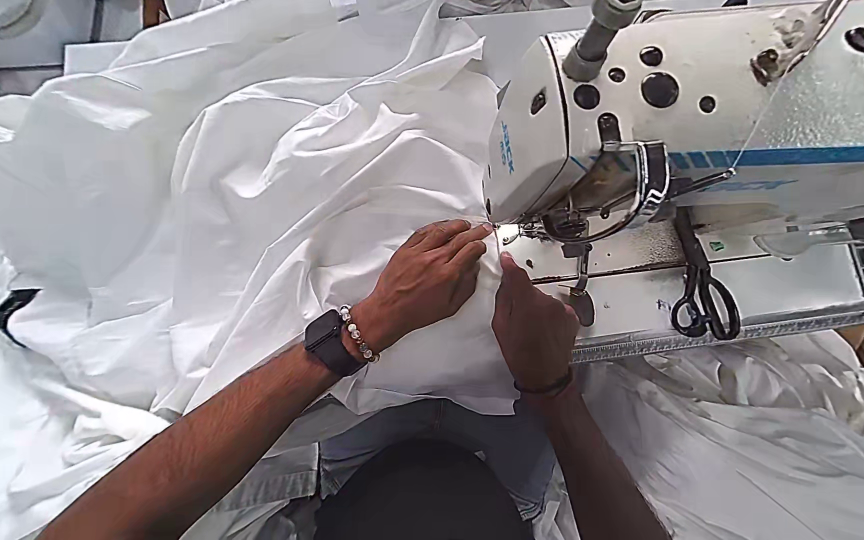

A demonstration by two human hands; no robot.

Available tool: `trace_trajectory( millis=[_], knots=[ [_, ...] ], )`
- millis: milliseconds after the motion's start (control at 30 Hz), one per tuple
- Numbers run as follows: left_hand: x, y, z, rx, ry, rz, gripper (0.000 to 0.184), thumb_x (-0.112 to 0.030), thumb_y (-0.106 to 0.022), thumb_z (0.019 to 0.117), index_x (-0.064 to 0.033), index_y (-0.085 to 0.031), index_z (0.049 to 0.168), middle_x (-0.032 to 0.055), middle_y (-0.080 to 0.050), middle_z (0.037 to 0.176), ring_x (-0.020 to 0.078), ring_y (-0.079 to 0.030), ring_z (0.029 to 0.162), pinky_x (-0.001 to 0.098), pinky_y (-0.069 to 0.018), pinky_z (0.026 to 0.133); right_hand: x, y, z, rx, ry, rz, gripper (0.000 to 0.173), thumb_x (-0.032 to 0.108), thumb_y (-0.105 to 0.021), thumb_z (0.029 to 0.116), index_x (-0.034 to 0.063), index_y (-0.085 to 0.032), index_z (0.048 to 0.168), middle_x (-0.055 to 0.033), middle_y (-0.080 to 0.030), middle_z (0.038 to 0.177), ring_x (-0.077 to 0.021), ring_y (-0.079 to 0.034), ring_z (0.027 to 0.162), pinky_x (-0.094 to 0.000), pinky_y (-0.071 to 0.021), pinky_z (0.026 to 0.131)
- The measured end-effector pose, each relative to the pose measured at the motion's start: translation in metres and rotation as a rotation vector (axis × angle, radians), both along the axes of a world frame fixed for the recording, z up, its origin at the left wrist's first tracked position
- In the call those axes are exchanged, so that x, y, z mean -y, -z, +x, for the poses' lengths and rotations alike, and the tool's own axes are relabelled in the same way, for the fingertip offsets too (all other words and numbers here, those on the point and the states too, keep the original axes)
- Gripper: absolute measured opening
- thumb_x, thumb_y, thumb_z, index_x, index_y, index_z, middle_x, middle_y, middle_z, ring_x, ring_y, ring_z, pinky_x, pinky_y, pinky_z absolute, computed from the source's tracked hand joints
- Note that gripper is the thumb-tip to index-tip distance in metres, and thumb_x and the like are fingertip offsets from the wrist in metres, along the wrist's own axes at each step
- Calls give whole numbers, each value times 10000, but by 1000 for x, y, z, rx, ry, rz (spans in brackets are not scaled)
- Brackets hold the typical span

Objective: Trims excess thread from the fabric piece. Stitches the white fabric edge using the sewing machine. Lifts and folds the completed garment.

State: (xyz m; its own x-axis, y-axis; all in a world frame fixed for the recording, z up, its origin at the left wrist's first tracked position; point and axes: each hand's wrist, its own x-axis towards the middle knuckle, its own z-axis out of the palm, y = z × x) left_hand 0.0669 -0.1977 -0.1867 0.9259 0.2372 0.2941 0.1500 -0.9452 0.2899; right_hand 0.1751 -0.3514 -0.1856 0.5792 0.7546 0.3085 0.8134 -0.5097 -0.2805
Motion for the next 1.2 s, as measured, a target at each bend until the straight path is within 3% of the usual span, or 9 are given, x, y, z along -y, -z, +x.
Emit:
trace_trajectory(
  millis=[333,467,567,633,700,767,933,1067,1200],
  knots=[
    [-12,-12,2,-159,-150,93,411,-269,-386,1070,-105,-641,1347,54,-493,1573,269,-368,1513,510,-202,1267,-16,0,-7,93,93,-61,370,221,-505,1010,250,-729,1303,1,-603,581,-193,-582,471,-366,-404,409],
    [27,-4,-19,-239,-361,-19,651,-541,-320,1063,-189,-372,1609,9,-273,1701,223,-199,1584,525,-146,1290,9,9,-18,107,54,-57,399,290,-529,1011,355,-667,1380,-66,-650,1054,-259,-588,997,-443,-426,812],
    [4,5,-34,-251,-256,-23,727,-664,-306,1029,-268,-295,1638,-50,-221,1717,213,-148,1595,588,-81,1283,23,11,-12,58,15,-84,433,407,-493,1031,343,-618,1441,-73,-641,1196,-281,-548,1131,-496,-390,922],
    [4,-10,-24,-268,-252,-82,670,-594,-349,1044,-218,-399,1597,-1,-304,1689,267,-214,1578,612,-131,1262,27,4,-6,-10,-39,-86,429,423,-486,1035,312,-642,1419,-78,-637,1189,-281,-551,1123,-495,-395,916],
    [18,-18,-3,-53,-320,-164,402,-353,-476,1033,-144,-677,1312,34,-590,1465,279,-435,1452,522,-324,1203,28,-4,9,-83,-79,38,316,366,-554,1011,237,-770,1203,-62,-695,1067,-253,-629,1006,-463,-481,847],
    [26,-7,9,77,-268,-172,323,-213,-492,1018,-148,-712,1246,3,-651,1369,215,-521,1365,426,-430,1124,33,-12,33,-107,-21,132,236,265,-596,999,162,-786,1093,-82,-728,1034,-257,-683,982,-450,-561,826],
    [3,8,-1,53,-23,-60,389,-204,-458,1029,-175,-687,1342,-7,-607,1461,202,-514,1398,422,-402,1170,47,-19,90,-178,-33,-8,292,139,-586,951,199,-779,1161,-120,-698,1105,-298,-675,965,-483,-559,756],
    [-12,6,-1,53,61,-65,395,-201,-458,1030,-135,-678,1351,15,-621,1443,219,-520,1393,418,-396,1182,15,-4,64,-116,-127,28,255,332,-627,1001,208,-773,1168,-84,-692,1015,-268,-665,920,-437,-554,731],
    [-17,5,0,44,89,-66,403,-204,-452,1037,-131,-664,1372,19,-624,1437,215,-519,1393,411,-391,1187,-5,7,30,-33,-169,188,223,231,-617,1001,204,-770,1161,-38,-708,1111,-228,-653,1001,-398,-536,819]
  ],
)
